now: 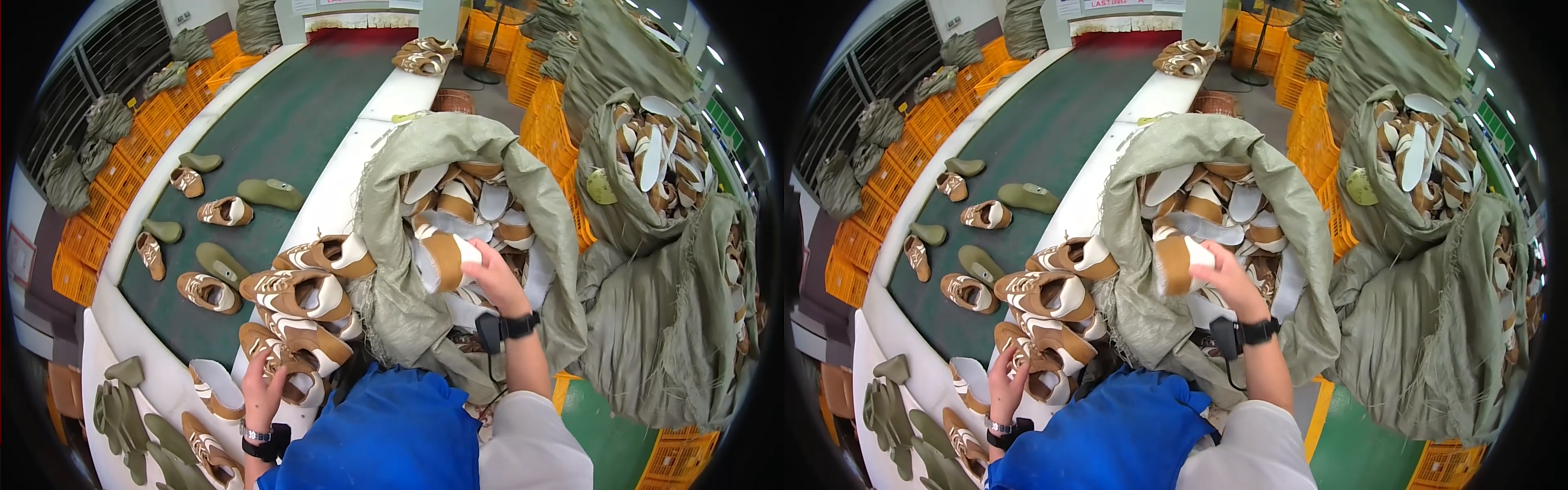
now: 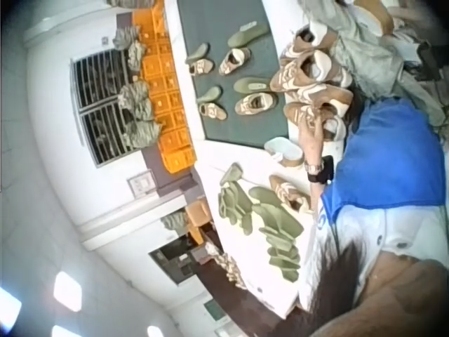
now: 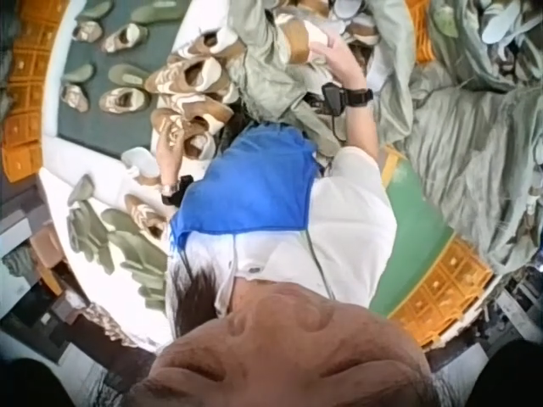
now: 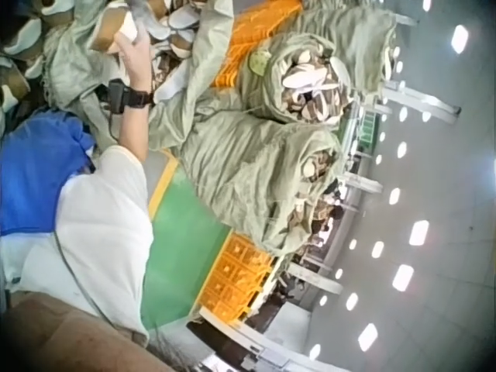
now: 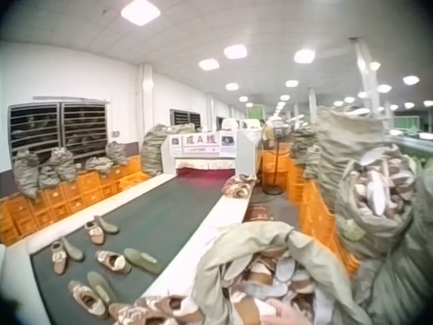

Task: Picking shoes from bags and placing them on a conveyor belt along with corresponding shoe lasts.

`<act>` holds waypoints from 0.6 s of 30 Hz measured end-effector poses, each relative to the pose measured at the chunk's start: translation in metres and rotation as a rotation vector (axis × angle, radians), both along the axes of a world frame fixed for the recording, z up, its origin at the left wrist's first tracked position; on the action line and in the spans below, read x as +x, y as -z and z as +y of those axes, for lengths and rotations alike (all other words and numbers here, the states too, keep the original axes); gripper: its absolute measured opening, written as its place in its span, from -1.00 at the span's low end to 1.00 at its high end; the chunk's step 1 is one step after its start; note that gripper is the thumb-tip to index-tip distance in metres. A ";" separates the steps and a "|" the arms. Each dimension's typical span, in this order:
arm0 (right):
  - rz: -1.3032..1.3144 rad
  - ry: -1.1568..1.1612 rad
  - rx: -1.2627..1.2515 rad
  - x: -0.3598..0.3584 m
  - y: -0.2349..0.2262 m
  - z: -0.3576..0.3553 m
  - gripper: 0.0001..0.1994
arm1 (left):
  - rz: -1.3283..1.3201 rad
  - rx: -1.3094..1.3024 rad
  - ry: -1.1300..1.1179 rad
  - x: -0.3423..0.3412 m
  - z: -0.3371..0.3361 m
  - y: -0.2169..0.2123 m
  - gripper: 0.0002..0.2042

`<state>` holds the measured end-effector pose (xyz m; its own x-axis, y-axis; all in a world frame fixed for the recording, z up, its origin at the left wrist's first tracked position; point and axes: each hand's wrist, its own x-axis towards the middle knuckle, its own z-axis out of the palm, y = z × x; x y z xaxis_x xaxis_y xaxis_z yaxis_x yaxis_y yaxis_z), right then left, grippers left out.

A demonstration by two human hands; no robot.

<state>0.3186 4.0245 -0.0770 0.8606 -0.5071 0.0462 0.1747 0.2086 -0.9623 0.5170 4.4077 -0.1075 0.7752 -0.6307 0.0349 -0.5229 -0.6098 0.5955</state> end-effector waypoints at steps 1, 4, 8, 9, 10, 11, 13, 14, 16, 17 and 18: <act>0.025 -0.051 -0.041 -0.006 -0.012 0.014 -0.66 | 0.276 -0.192 0.020 -0.001 -0.010 -0.004 -0.47; 0.112 -0.282 -0.730 0.008 -0.060 0.085 -0.59 | 0.807 -0.538 0.189 -0.006 -0.049 -0.030 -0.34; -0.347 -0.473 -1.311 0.043 -0.042 0.145 -0.70 | 1.264 -0.757 0.369 -0.016 -0.088 -0.041 -0.26; -0.364 -0.484 -1.306 0.046 -0.044 0.150 -0.70 | 1.278 -0.800 0.304 -0.020 -0.090 -0.043 -0.33; -0.339 -0.495 -1.327 0.049 -0.048 0.155 -0.72 | 1.267 -0.806 0.288 -0.021 -0.087 -0.047 -0.33; -0.309 -0.505 -1.349 0.050 -0.053 0.158 -0.75 | 1.261 -0.830 0.240 -0.021 -0.083 -0.052 -0.37; -0.395 -0.382 -1.213 0.054 -0.070 0.156 -0.77 | 1.186 -0.910 0.150 -0.021 -0.071 -0.058 -0.45; -0.451 -0.245 -1.075 0.056 -0.075 0.152 -0.80 | 1.173 -0.930 0.124 -0.019 -0.063 -0.057 -0.45; -0.284 0.035 -1.023 0.059 -0.068 0.137 -0.83 | 1.058 -0.951 0.081 -0.017 -0.047 -0.056 -0.45; -0.154 -0.014 -0.813 0.063 -0.069 0.137 -0.81 | 1.032 -0.964 0.066 -0.018 -0.042 -0.058 -0.44; -0.024 -0.066 -0.604 0.067 -0.070 0.139 -0.77 | 1.022 -0.979 0.047 -0.020 -0.036 -0.060 -0.44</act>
<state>0.3861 4.1638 -0.0066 0.8845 -0.3312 0.3286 0.2026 -0.3618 -0.9100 0.4971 4.3718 -0.0476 0.7042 -0.7044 -0.0888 0.3818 0.2703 0.8838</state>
